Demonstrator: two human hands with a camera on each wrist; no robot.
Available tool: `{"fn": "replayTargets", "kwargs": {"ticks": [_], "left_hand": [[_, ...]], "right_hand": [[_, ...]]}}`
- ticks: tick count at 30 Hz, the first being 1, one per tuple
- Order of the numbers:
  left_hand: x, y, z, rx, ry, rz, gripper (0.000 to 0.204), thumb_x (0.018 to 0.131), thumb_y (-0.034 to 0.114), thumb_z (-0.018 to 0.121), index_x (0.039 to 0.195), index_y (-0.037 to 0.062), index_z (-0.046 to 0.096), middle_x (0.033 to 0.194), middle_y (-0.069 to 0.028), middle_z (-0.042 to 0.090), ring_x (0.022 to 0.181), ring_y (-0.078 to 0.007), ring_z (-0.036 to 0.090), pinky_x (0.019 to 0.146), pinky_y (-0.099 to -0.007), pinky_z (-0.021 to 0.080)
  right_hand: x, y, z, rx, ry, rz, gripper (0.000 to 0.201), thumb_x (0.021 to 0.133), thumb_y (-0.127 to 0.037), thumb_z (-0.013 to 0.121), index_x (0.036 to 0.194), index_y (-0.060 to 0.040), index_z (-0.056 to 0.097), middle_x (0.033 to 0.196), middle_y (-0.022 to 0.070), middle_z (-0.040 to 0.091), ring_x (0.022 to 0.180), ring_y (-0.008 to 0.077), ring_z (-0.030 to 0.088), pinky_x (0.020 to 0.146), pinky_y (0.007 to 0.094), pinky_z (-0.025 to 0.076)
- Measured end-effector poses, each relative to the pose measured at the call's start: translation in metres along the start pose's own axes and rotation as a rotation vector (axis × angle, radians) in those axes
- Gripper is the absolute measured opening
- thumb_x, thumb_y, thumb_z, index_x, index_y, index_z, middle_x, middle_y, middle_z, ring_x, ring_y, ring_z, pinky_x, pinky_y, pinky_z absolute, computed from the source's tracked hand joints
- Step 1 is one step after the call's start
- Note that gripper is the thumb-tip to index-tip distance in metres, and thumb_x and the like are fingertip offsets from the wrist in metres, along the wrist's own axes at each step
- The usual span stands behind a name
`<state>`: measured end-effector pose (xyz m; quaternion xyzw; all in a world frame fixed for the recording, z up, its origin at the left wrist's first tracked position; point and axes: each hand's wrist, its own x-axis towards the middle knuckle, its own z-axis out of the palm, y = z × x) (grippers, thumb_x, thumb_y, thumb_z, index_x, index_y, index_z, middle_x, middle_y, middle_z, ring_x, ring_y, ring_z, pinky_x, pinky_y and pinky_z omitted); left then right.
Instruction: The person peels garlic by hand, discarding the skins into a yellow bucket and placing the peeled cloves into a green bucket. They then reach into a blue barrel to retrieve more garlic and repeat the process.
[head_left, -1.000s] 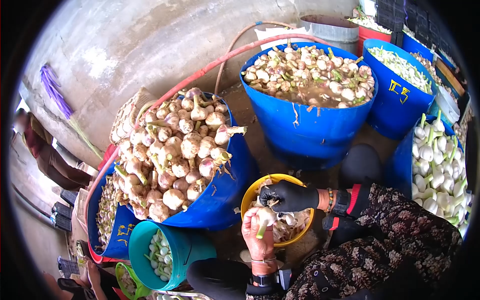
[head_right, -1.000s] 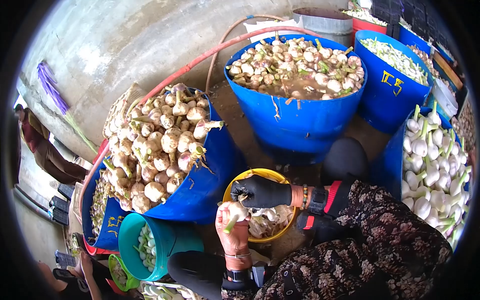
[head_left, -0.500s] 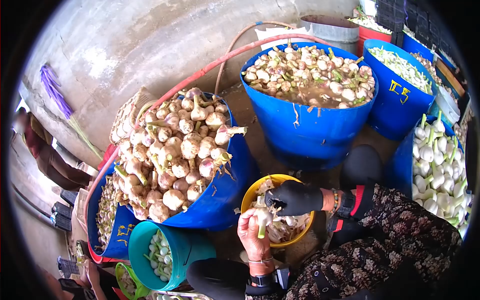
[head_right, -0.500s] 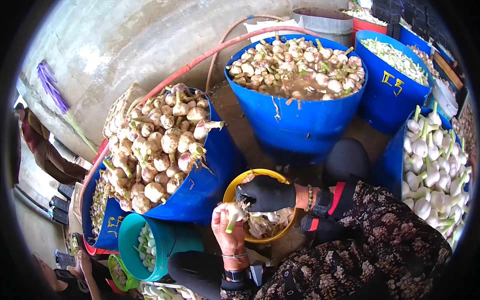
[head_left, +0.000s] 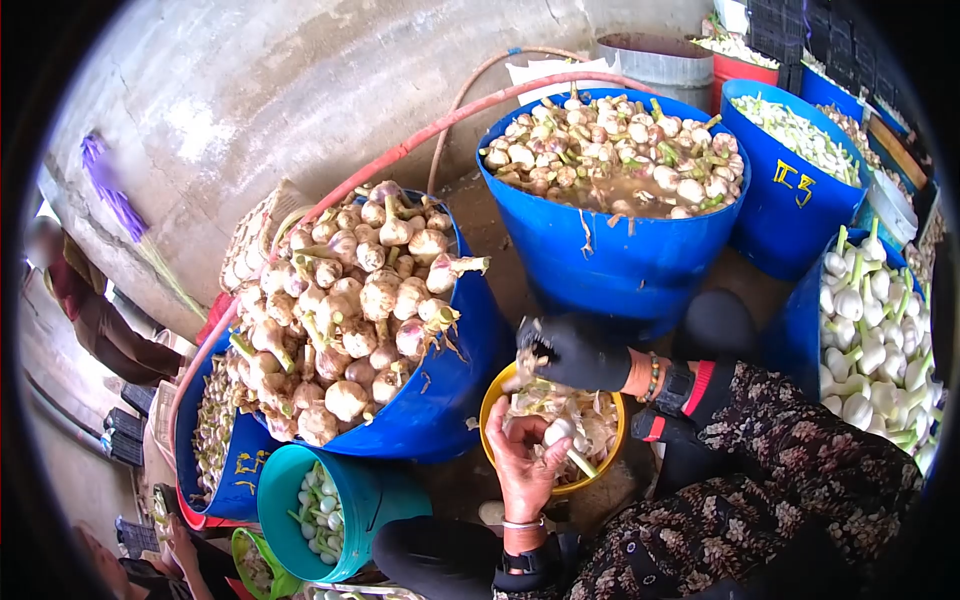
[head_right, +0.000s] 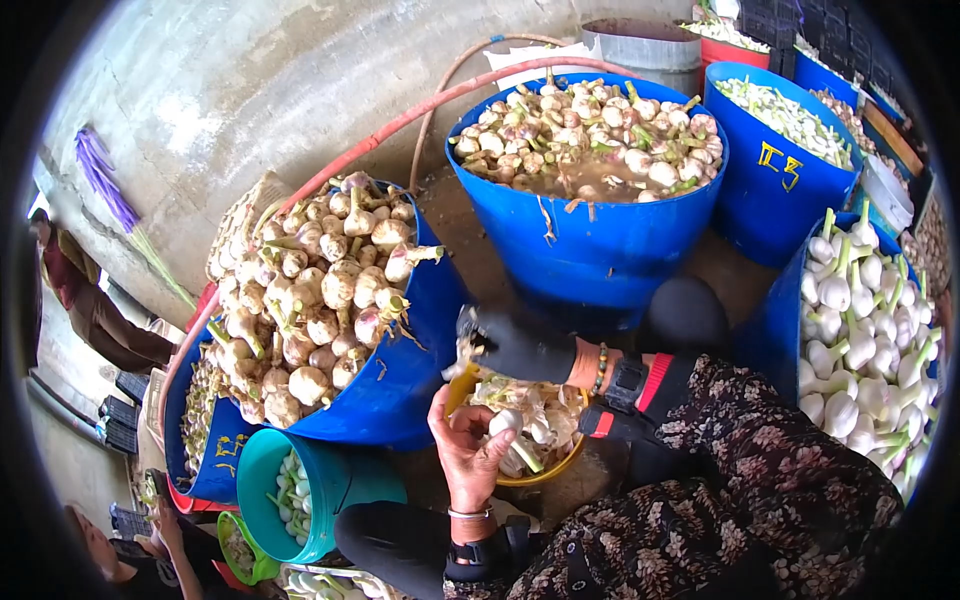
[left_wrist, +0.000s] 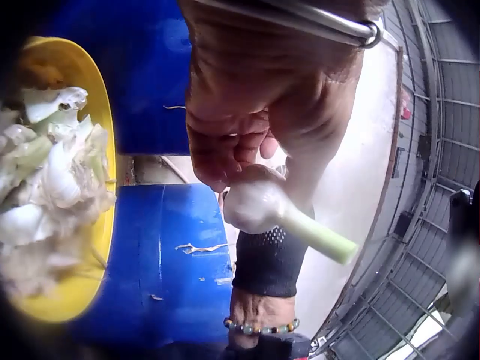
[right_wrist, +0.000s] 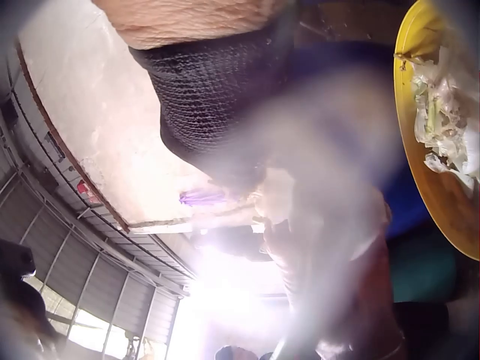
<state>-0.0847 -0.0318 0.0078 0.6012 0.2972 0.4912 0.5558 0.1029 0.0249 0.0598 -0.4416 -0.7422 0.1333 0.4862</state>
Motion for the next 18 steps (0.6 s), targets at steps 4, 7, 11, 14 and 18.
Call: {"fn": "replayTargets", "kwargs": {"ticks": [4,7,11,14,18], "left_hand": [[-0.001,0.009,-0.007,-0.080,0.112,-0.021,0.099,0.073,0.001,0.079,0.149,0.0094,0.016,0.093,-0.0064,0.059,0.087,-0.0147,0.058,0.083,-0.0295,0.049],[0.001,0.013,-0.017,-0.398,0.200,-0.006,0.082,0.080,0.002,0.072,0.146,0.0066,0.024,0.097,-0.0072,0.059,0.091,-0.0168,0.060,0.082,-0.0324,0.051],[0.000,-0.001,-0.023,-0.738,0.255,-0.152,0.050,0.090,0.016,0.063,0.136,0.0050,0.044,0.105,-0.0082,0.061,0.093,-0.0222,0.062,0.075,-0.0357,0.053],[0.001,-0.008,-0.025,-0.814,0.265,-0.221,0.039,0.092,0.020,0.060,0.126,0.0030,0.052,0.107,-0.0105,0.062,0.093,-0.0235,0.062,0.070,-0.0350,0.052],[-0.004,-0.001,-0.034,-0.814,0.339,-0.217,0.032,0.092,0.021,0.061,0.116,0.0004,0.056,0.106,-0.0116,0.064,0.090,-0.0252,0.063,0.069,-0.0371,0.053]], "right_hand": [[-0.026,0.039,0.012,-0.162,-0.574,-0.043,0.031,0.081,-0.009,0.061,0.112,-0.0058,0.061,0.096,0.0167,0.067,0.086,0.0302,0.067,0.074,0.0398,0.053],[-0.025,0.004,0.004,-0.377,-0.756,0.133,0.033,0.078,-0.010,0.059,0.111,-0.0095,0.063,0.098,0.0147,0.068,0.086,0.0314,0.066,0.075,0.0411,0.052],[-0.029,0.005,0.009,-0.115,-0.398,0.042,0.025,0.079,-0.013,0.059,0.103,-0.0077,0.065,0.094,0.0138,0.068,0.083,0.0329,0.066,0.072,0.0415,0.052],[-0.028,0.002,0.011,-0.253,-0.551,0.015,0.023,0.079,-0.016,0.060,0.099,-0.0063,0.065,0.092,0.0145,0.068,0.082,0.0329,0.066,0.072,0.0416,0.052],[-0.029,0.003,0.019,-0.369,-0.748,0.060,0.035,0.079,-0.027,0.064,0.109,-0.0080,0.064,0.096,0.0149,0.068,0.087,0.0320,0.066,0.078,0.0417,0.052]]}}
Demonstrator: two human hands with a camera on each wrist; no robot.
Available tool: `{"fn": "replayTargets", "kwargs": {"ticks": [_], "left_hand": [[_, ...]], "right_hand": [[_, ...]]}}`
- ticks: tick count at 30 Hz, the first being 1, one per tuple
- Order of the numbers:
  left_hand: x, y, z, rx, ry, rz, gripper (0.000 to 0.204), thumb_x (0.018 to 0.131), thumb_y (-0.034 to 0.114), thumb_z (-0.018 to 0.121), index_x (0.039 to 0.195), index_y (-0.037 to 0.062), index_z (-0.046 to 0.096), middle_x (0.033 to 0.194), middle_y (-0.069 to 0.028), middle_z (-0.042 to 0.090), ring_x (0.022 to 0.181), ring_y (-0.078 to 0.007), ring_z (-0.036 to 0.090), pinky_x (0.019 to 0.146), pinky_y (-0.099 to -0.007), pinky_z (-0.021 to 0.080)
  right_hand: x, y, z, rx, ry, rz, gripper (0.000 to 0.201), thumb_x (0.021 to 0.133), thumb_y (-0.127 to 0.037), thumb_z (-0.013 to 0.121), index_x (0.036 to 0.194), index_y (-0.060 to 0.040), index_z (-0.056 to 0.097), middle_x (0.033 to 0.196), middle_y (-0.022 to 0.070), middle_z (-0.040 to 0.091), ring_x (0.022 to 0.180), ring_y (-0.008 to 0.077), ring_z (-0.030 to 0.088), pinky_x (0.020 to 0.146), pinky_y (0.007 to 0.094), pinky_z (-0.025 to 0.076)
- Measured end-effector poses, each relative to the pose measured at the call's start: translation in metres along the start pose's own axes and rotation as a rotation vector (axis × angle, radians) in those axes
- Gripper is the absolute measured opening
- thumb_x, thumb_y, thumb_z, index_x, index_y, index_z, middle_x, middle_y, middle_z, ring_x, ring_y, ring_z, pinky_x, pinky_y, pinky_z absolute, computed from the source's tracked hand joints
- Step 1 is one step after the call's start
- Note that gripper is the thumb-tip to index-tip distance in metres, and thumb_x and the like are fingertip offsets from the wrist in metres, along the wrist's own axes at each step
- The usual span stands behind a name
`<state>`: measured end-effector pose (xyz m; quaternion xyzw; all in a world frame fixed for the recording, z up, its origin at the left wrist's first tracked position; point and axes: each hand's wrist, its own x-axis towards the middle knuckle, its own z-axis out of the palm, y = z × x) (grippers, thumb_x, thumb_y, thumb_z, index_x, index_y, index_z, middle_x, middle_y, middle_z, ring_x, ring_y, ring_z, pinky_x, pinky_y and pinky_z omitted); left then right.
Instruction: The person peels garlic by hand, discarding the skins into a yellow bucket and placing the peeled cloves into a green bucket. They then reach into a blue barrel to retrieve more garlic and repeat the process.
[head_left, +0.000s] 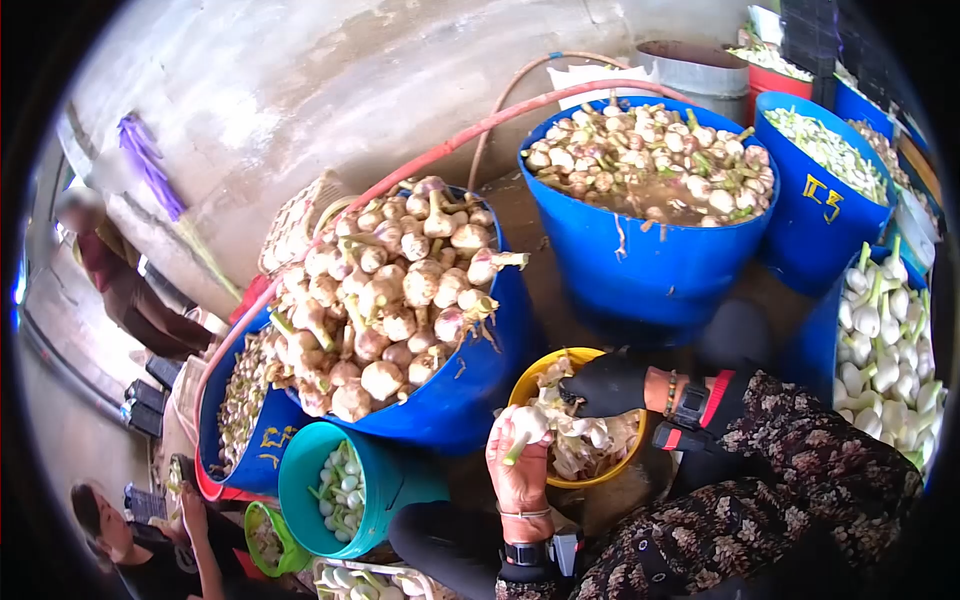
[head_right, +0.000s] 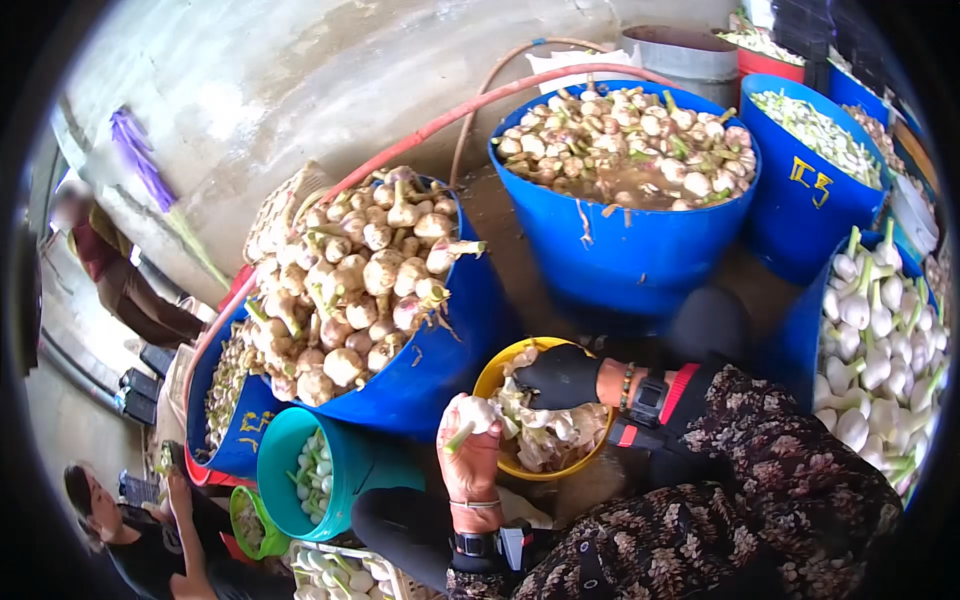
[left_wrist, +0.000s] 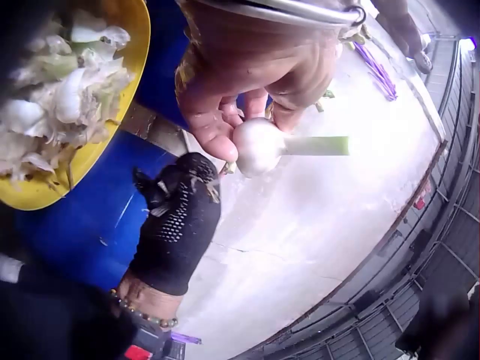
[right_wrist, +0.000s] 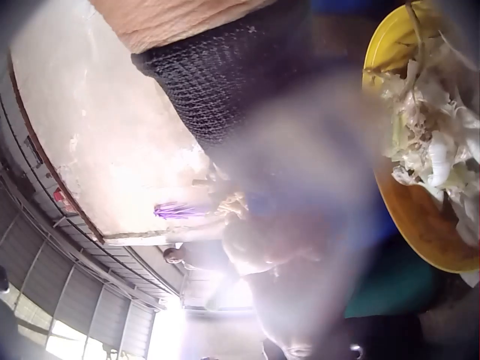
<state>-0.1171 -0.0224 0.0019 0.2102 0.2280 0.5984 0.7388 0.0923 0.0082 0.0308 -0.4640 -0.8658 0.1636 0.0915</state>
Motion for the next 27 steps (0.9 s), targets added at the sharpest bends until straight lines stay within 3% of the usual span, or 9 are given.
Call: {"fn": "replayTargets", "kwargs": {"ticks": [5,14,16,19,21,22,23,25,27], "left_hand": [[-0.010,0.034,-0.018,0.076,0.098,0.107,0.025,0.089,0.019,0.065,0.108,0.0030,0.059,0.101,-0.0124,0.065,0.090,-0.0261,0.064,0.069,-0.0380,0.054],[-0.025,0.194,-0.055,0.302,0.405,0.541,0.019,0.093,0.022,0.057,0.102,0.0049,0.058,0.093,-0.0092,0.064,0.082,-0.0222,0.063,0.069,-0.0344,0.051],[-0.021,0.242,-0.090,0.638,0.387,0.732,0.018,0.091,0.018,0.057,0.098,0.0025,0.063,0.092,-0.0093,0.064,0.080,-0.0195,0.060,0.069,-0.0314,0.050],[-0.030,0.285,-0.093,1.380,0.854,1.091,0.031,0.086,0.014,0.062,0.104,-0.0098,0.059,0.095,-0.0137,0.062,0.089,-0.0243,0.059,0.080,-0.0365,0.050],[-0.033,0.252,-0.052,1.060,0.683,1.265,0.050,0.081,0.016,0.067,0.122,-0.0062,0.050,0.119,-0.0215,0.052,0.109,-0.0319,0.053,0.093,-0.0456,0.045],[-0.054,0.204,0.021,1.216,0.707,1.225,0.021,0.086,0.004,0.063,0.105,-0.0032,0.061,0.093,-0.0111,0.062,0.078,-0.0190,0.061,0.065,-0.0262,0.051],[-0.050,0.178,0.028,0.925,0.412,0.992,0.022,0.085,0.005,0.065,0.104,-0.0056,0.062,0.098,-0.0131,0.062,0.084,-0.0224,0.060,0.073,-0.0289,0.052],[-0.048,0.112,0.040,1.180,0.254,0.736,0.037,0.085,0.006,0.067,0.118,-0.0049,0.055,0.107,-0.0142,0.059,0.096,-0.0238,0.056,0.087,-0.0348,0.048],[-0.038,0.055,0.047,1.836,-0.064,0.938,0.050,0.083,0.009,0.070,0.128,-0.0010,0.050,0.122,-0.0234,0.050,0.111,-0.0391,0.049,0.093,-0.0461,0.044]], "right_hand": [[0.000,0.023,0.029,0.041,0.108,-0.196,0.044,0.076,-0.020,0.064,0.119,-0.0094,0.060,0.107,0.0162,0.064,0.094,0.0330,0.064,0.080,0.0425,0.051],[0.002,0.010,0.020,0.164,0.244,-0.177,0.014,0.074,-0.017,0.061,0.084,-0.0067,0.064,0.080,0.0133,0.063,0.074,0.0334,0.062,0.068,0.0440,0.050],[0.004,0.016,0.024,0.213,0.130,-0.255,0.024,0.073,-0.030,0.066,0.083,-0.0084,0.067,0.079,0.0135,0.065,0.073,0.0331,0.063,0.065,0.0446,0.050],[-0.001,0.023,0.042,0.106,0.210,-0.179,0.037,0.071,-0.032,0.067,0.098,-0.0072,0.068,0.090,0.0155,0.067,0.081,0.0349,0.065,0.071,0.0459,0.052],[0.003,0.019,0.032,0.030,0.188,-0.118,0.042,0.073,-0.029,0.066,0.106,-0.0043,0.064,0.103,0.0176,0.066,0.093,0.0356,0.064,0.078,0.0457,0.052],[0.000,0.017,0.029,0.123,0.275,-0.091,0.041,0.074,-0.024,0.065,0.110,-0.0040,0.062,0.103,0.0170,0.066,0.093,0.0356,0.064,0.080,0.0445,0.051],[-0.003,0.013,0.023,0.285,0.308,-0.094,0.043,0.075,-0.021,0.066,0.114,-0.0039,0.060,0.102,0.0169,0.066,0.093,0.0347,0.064,0.079,0.0441,0.052],[0.000,0.012,0.021,0.477,0.300,-0.074,0.048,0.076,-0.017,0.066,0.121,-0.0044,0.055,0.100,0.0168,0.066,0.092,0.0326,0.065,0.078,0.0423,0.052],[0.009,0.007,0.036,0.554,0.210,-0.006,0.052,0.078,-0.015,0.067,0.127,-0.0046,0.051,0.098,0.0172,0.065,0.091,0.0291,0.065,0.078,0.0370,0.051]]}}
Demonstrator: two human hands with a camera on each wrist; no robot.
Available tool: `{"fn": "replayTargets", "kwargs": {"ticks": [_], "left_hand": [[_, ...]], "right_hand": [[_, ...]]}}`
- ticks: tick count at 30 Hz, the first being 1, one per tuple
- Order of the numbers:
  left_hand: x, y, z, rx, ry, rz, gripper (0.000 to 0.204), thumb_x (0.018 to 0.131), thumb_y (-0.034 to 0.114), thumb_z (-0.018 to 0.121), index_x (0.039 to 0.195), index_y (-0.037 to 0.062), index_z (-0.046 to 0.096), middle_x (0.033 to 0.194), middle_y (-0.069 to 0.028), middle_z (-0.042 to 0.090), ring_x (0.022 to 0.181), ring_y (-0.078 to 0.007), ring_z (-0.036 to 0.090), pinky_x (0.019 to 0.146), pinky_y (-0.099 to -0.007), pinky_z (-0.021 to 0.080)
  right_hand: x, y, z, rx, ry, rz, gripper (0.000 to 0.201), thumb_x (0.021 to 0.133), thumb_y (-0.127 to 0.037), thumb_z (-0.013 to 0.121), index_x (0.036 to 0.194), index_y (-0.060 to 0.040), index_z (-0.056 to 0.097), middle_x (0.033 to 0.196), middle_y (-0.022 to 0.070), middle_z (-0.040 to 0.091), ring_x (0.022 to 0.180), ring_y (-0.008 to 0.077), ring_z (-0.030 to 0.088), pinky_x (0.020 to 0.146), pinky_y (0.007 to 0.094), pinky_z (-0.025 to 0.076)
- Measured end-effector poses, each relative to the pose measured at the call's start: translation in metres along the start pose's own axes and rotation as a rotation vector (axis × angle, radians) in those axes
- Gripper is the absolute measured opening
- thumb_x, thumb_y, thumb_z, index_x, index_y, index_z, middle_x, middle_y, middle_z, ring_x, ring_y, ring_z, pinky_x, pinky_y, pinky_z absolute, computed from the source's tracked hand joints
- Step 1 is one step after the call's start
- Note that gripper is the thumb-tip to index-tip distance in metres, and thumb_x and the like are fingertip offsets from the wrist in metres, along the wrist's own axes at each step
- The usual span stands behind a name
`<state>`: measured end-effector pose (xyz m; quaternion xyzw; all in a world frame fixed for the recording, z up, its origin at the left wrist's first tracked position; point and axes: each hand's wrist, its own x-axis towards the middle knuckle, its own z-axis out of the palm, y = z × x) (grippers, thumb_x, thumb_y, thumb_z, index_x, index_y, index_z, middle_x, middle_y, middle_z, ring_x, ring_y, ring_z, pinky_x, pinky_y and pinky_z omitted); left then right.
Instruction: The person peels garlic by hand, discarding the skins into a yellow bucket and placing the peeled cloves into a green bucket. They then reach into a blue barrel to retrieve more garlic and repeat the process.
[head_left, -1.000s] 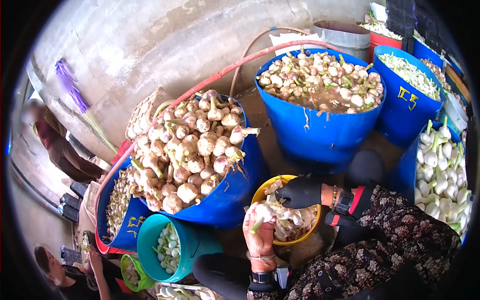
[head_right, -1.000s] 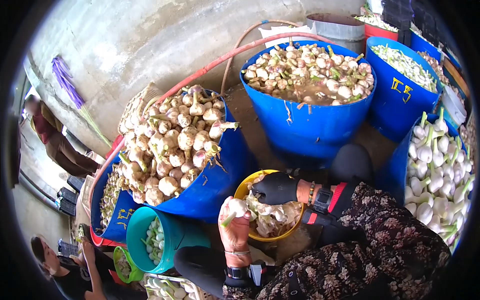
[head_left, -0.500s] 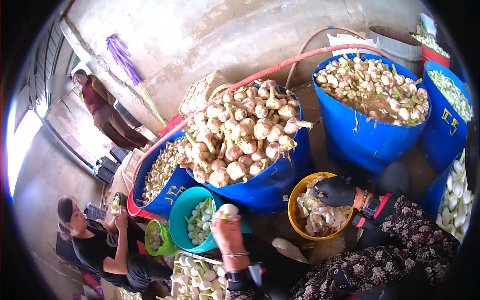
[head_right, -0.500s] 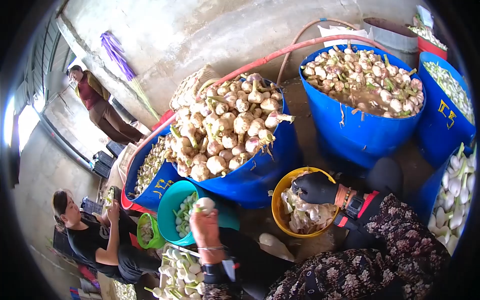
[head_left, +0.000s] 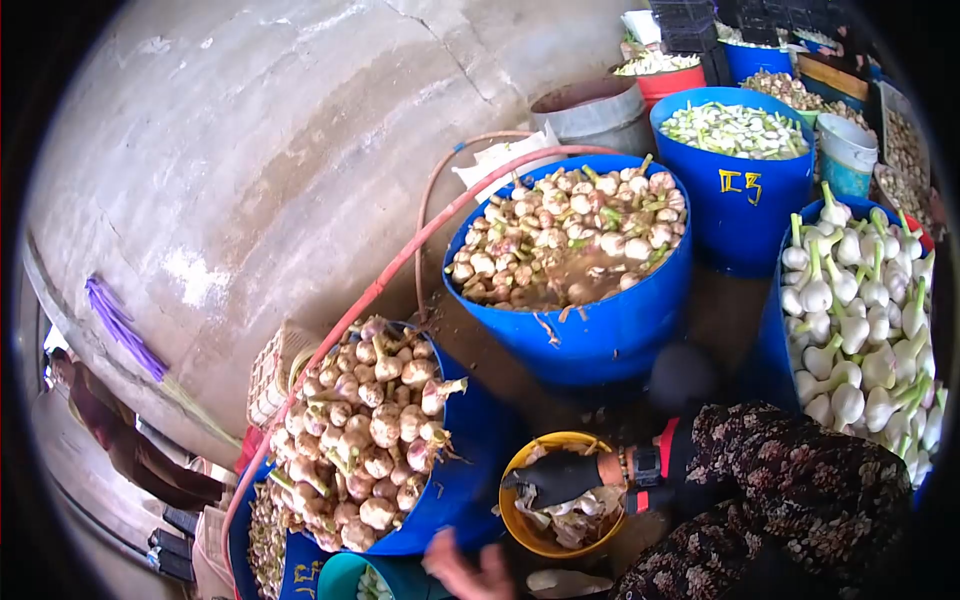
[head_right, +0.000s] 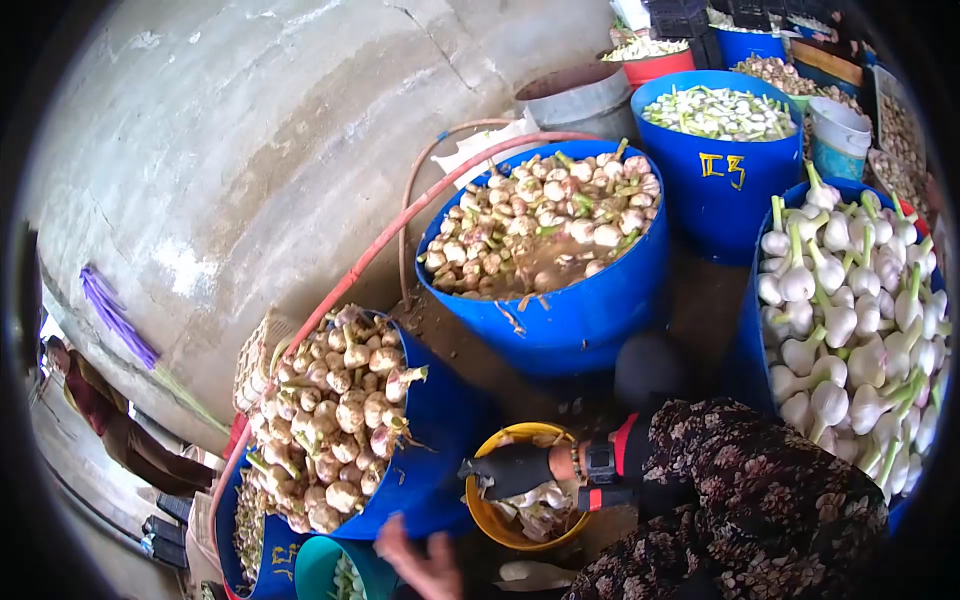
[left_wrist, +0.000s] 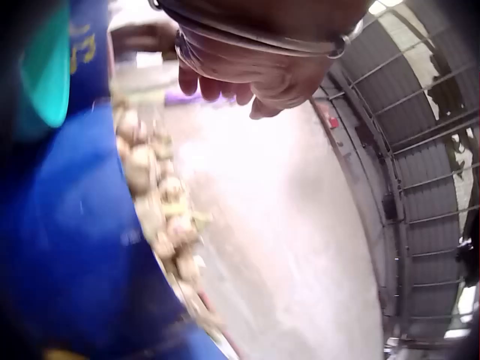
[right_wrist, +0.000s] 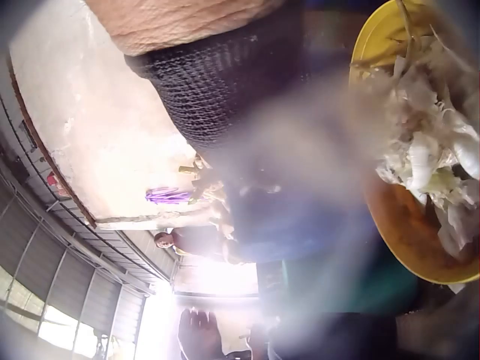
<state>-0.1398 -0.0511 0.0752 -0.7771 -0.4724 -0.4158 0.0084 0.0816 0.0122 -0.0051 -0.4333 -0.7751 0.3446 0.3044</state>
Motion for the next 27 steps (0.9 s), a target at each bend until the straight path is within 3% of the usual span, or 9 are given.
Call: {"fn": "replayTargets", "kwargs": {"ticks": [3,8,11,14,15,17,19,23,27], "left_hand": [[-0.005,0.021,0.060,0.038,-0.270,0.384,0.062,0.073,0.015,0.068,0.127,-0.0036,0.046,0.122,-0.0261,0.049,0.116,-0.0448,0.044,0.101,-0.0500,0.036],[-0.003,-0.002,0.100,-0.033,-0.279,0.092,0.061,0.075,0.002,0.062,0.132,0.0015,0.042,0.117,-0.0198,0.053,0.108,-0.0345,0.054,0.095,-0.0449,0.042],[0.002,0.003,0.103,-0.181,-0.288,0.036,0.033,0.084,0.016,0.068,0.113,0.0008,0.061,0.112,-0.0233,0.060,0.102,-0.0429,0.055,0.088,-0.0449,0.046],[0.009,0.005,0.113,-0.261,-0.284,-0.014,0.026,0.086,0.015,0.065,0.106,-0.0006,0.063,0.103,-0.0226,0.063,0.095,-0.0419,0.059,0.085,-0.0439,0.047],[0.008,0.003,0.117,-0.305,-0.319,-0.058,0.026,0.086,0.014,0.065,0.107,-0.0010,0.063,0.103,-0.0226,0.063,0.095,-0.0419,0.059,0.086,-0.0434,0.047],[0.003,-0.001,0.122,-0.341,-0.307,-0.093,0.028,0.084,0.012,0.067,0.108,-0.0010,0.063,0.102,-0.0218,0.064,0.095,-0.0400,0.060,0.088,-0.0420,0.047],[-0.002,-0.007,0.127,-0.523,-0.366,-0.259,0.030,0.082,0.011,0.069,0.109,-0.0005,0.063,0.102,-0.0205,0.065,0.096,-0.0373,0.061,0.089,-0.0413,0.047],[-0.001,-0.005,0.134,-0.392,-0.317,-0.183,0.025,0.080,0.012,0.072,0.101,0.0008,0.067,0.095,-0.0173,0.066,0.096,-0.0345,0.061,0.086,-0.0406,0.047],[-0.006,-0.013,0.141,-0.401,-0.289,-0.174,0.022,0.079,0.012,0.073,0.099,0.0032,0.069,0.094,-0.0149,0.066,0.095,-0.0338,0.061,0.083,-0.0404,0.048]], "right_hand": [[0.011,0.023,0.025,0.339,-0.037,-0.224,0.055,0.087,-0.016,0.065,0.135,-0.0022,0.043,0.114,0.0143,0.062,0.105,0.0208,0.059,0.088,0.0349,0.049],[0.004,-0.006,-0.043,0.585,0.159,-0.038,0.067,0.092,-0.017,0.062,0.145,0.0000,0.025,0.116,0.0089,0.058,0.103,0.0134,0.055,0.086,0.0298,0.050],[0.014,0.007,-0.104,0.642,0.231,-0.070,0.068,0.091,-0.016,0.061,0.146,-0.0022,0.025,0.105,0.0059,0.061,0.093,0.0120,0.059,0.081,0.0291,0.052],[0.003,-0.013,-0.208,-0.499,0.578,0.121,0.038,0.079,-0.025,0.060,0.116,-0.0152,0.061,0.075,0.0156,0.064,0.070,0.0318,0.064,0.065,0.0439,0.051],[0.013,0.028,-0.234,-0.551,0.737,0.000,0.029,0.077,-0.025,0.060,0.105,-0.0168,0.065,0.077,0.0150,0.066,0.070,0.0316,0.065,0.062,0.0443,0.050],[0.009,0.054,-0.294,-0.423,0.686,0.222,0.025,0.076,-0.023,0.060,0.098,-0.0125,0.067,0.081,0.0141,0.068,0.074,0.0333,0.066,0.066,0.0443,0.051],[0.009,0.085,-0.340,-0.953,0.567,0.426,0.026,0.076,-0.017,0.058,0.100,-0.0085,0.067,0.085,0.0171,0.068,0.080,0.0367,0.066,0.067,0.0480,0.052],[0.012,0.148,-0.361,-1.167,0.230,0.669,0.026,0.074,-0.017,0.057,0.095,-0.0100,0.071,0.087,0.0159,0.069,0.082,0.0351,0.067,0.070,0.0484,0.052],[0.013,0.150,-0.365,-1.043,0.429,0.603,0.024,0.078,-0.026,0.059,0.092,-0.0118,0.072,0.092,0.0153,0.069,0.084,0.0338,0.067,0.072,0.0487,0.052]]}}
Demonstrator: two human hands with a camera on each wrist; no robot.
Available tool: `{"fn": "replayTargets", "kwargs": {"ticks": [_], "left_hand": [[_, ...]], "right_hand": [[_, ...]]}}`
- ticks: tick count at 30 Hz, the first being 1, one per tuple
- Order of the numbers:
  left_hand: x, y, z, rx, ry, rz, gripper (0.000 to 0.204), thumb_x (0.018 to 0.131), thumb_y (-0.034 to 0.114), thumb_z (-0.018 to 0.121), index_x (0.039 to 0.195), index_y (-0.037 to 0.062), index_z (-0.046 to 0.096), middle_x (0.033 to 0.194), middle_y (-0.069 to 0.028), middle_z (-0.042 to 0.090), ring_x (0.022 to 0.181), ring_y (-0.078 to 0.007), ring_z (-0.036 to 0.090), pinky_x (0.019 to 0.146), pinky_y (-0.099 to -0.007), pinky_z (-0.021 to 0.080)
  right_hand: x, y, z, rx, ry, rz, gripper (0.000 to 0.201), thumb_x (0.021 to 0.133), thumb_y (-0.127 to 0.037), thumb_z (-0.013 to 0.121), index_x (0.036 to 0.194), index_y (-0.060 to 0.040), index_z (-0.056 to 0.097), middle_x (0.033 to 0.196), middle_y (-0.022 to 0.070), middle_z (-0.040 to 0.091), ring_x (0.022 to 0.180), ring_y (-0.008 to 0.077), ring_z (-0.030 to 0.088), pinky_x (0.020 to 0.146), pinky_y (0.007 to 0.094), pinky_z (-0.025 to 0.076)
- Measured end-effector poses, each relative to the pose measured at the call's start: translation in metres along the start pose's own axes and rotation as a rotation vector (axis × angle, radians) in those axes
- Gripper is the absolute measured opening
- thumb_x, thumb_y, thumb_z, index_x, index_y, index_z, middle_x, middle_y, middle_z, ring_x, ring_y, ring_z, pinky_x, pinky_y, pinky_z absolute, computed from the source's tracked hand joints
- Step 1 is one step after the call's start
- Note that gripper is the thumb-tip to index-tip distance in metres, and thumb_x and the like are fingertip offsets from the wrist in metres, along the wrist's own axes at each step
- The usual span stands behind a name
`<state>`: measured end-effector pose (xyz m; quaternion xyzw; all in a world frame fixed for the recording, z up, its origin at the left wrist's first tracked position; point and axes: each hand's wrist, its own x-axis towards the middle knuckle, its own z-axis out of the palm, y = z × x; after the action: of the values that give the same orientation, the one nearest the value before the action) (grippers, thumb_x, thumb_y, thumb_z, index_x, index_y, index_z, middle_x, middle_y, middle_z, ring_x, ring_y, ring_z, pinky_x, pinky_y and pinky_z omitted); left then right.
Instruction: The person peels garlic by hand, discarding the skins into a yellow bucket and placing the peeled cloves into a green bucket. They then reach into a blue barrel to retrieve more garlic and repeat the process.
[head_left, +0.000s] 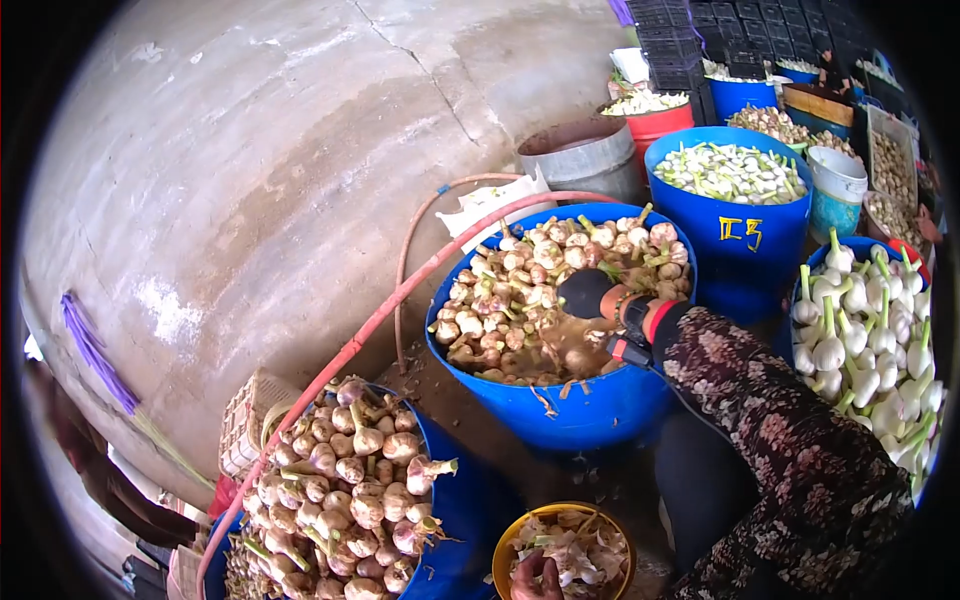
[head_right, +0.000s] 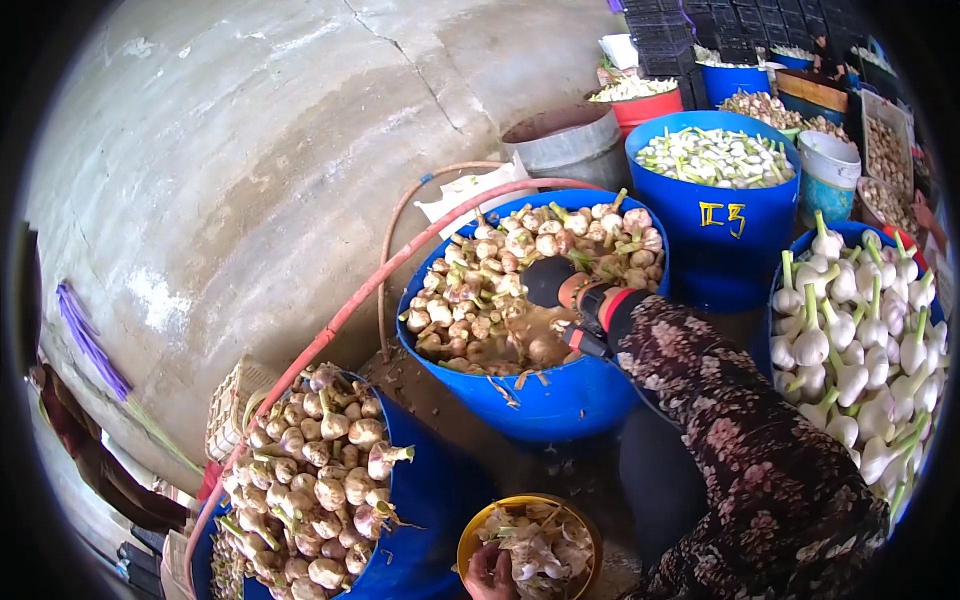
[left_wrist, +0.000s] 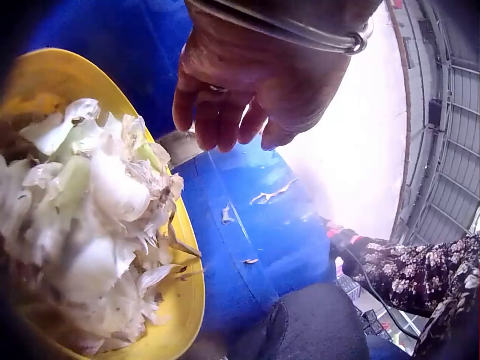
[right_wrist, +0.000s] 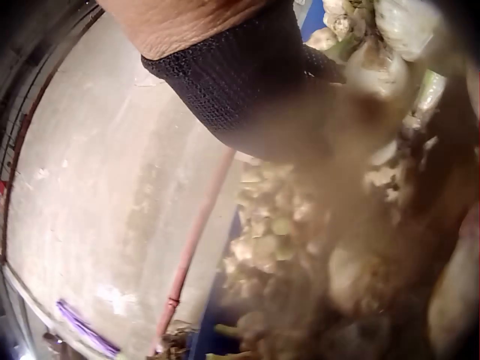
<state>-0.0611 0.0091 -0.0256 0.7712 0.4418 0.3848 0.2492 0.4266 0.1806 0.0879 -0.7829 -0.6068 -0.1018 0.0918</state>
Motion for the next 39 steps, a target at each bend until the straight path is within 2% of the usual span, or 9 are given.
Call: {"fn": "replayTargets", "kwargs": {"ticks": [6,12,18,24,28,29,32,33,39], "left_hand": [[-0.002,-0.018,0.020,-0.659,-0.015,-0.230,0.062,0.078,-0.001,0.063,0.136,0.0021,0.038,0.116,-0.0127,0.053,0.107,-0.0253,0.055,0.095,-0.0382,0.042],[0.010,0.052,-0.014,-0.764,-0.035,-0.146,0.090,0.076,-0.004,0.069,0.148,0.0067,0.015,0.128,-0.0100,0.043,0.109,-0.0223,0.052,0.093,-0.0346,0.047],[-0.013,0.022,-0.023,-0.837,0.107,-0.244,0.068,0.078,0.006,0.077,0.134,0.0000,0.038,0.122,-0.0106,0.051,0.110,-0.0183,0.052,0.098,-0.0311,0.042],[-0.013,0.013,-0.039,-0.453,0.334,-0.148,0.070,0.073,0.010,0.081,0.130,0.0008,0.041,0.118,-0.0152,0.049,0.109,-0.0250,0.051,0.097,-0.0355,0.040],[-0.008,0.023,-0.048,0.171,0.360,0.051,0.067,0.071,0.007,0.078,0.127,0.0002,0.042,0.113,-0.0205,0.048,0.106,-0.0377,0.047,0.093,-0.0447,0.039],[-0.006,0.022,-0.045,0.248,0.370,0.097,0.062,0.073,0.003,0.074,0.127,0.0003,0.042,0.114,-0.0209,0.048,0.105,-0.0388,0.048,0.090,-0.0463,0.041],[-0.007,0.018,-0.034,0.320,0.376,0.135,0.071,0.064,-0.009,0.069,0.129,0.0014,0.041,0.115,-0.0202,0.048,0.110,-0.0372,0.046,0.096,-0.0468,0.038],[-0.007,0.017,-0.032,0.320,0.373,0.134,0.071,0.064,-0.009,0.069,0.129,0.0014,0.041,0.115,-0.0202,0.048,0.110,-0.0372,0.046,0.096,-0.0468,0.038],[-0.004,0.021,-0.026,0.323,0.395,0.150,0.067,0.068,-0.007,0.070,0.128,0.0033,0.042,0.113,-0.0200,0.049,0.109,-0.0372,0.046,0.094,-0.0465,0.039]], "right_hand": [[-0.043,-0.077,-0.084,0.501,0.277,-0.254,0.040,0.082,-0.043,0.065,0.091,-0.0033,0.067,0.088,0.0222,0.064,0.084,0.0390,0.062,0.077,0.0476,0.048],[-0.158,-0.210,-0.064,1.051,-0.084,-0.546,0.020,0.089,-0.021,0.066,0.088,-0.0011,0.065,0.078,0.0125,0.065,0.067,0.0212,0.061,0.065,0.0350,0.048],[-0.222,-0.276,-0.028,1.468,-0.327,-0.523,0.028,0.096,-0.022,0.056,0.116,-0.0023,0.061,0.077,0.0046,0.060,0.069,0.0088,0.054,0.065,0.0273,0.048],[-0.253,-0.280,-0.020,1.347,-0.655,-0.476,0.034,0.098,-0.015,0.050,0.131,-0.0049,0.052,0.087,-0.0023,0.057,0.074,0.0036,0.050,0.065,0.0251,0.047],[-0.257,-0.294,0.026,1.343,-0.297,-0.831,0.036,0.098,-0.015,0.051,0.132,-0.0043,0.050,0.090,0.0011,0.061,0.075,0.0058,0.052,0.066,0.0260,0.047],[-0.259,-0.293,0.030,1.389,-0.577,-0.690,0.035,0.097,-0.015,0.052,0.130,-0.0031,0.050,0.093,0.0024,0.062,0.077,0.0073,0.054,0.068,0.0256,0.047],[-0.264,-0.297,0.036,1.447,-0.444,-0.682,0.032,0.097,-0.014,0.052,0.128,-0.0029,0.051,0.091,0.0015,0.062,0.077,0.0064,0.053,0.068,0.0253,0.047],[-0.264,-0.295,0.028,1.580,-0.758,-0.434,0.029,0.097,-0.011,0.052,0.124,-0.0021,0.053,0.089,0.0010,0.061,0.076,0.0057,0.053,0.067,0.0251,0.047],[-0.259,-0.285,0.028,1.538,-0.714,-0.421,0.024,0.095,-0.008,0.054,0.117,0.0000,0.058,0.087,0.0001,0.062,0.077,0.0053,0.054,0.068,0.0254,0.048]]}}
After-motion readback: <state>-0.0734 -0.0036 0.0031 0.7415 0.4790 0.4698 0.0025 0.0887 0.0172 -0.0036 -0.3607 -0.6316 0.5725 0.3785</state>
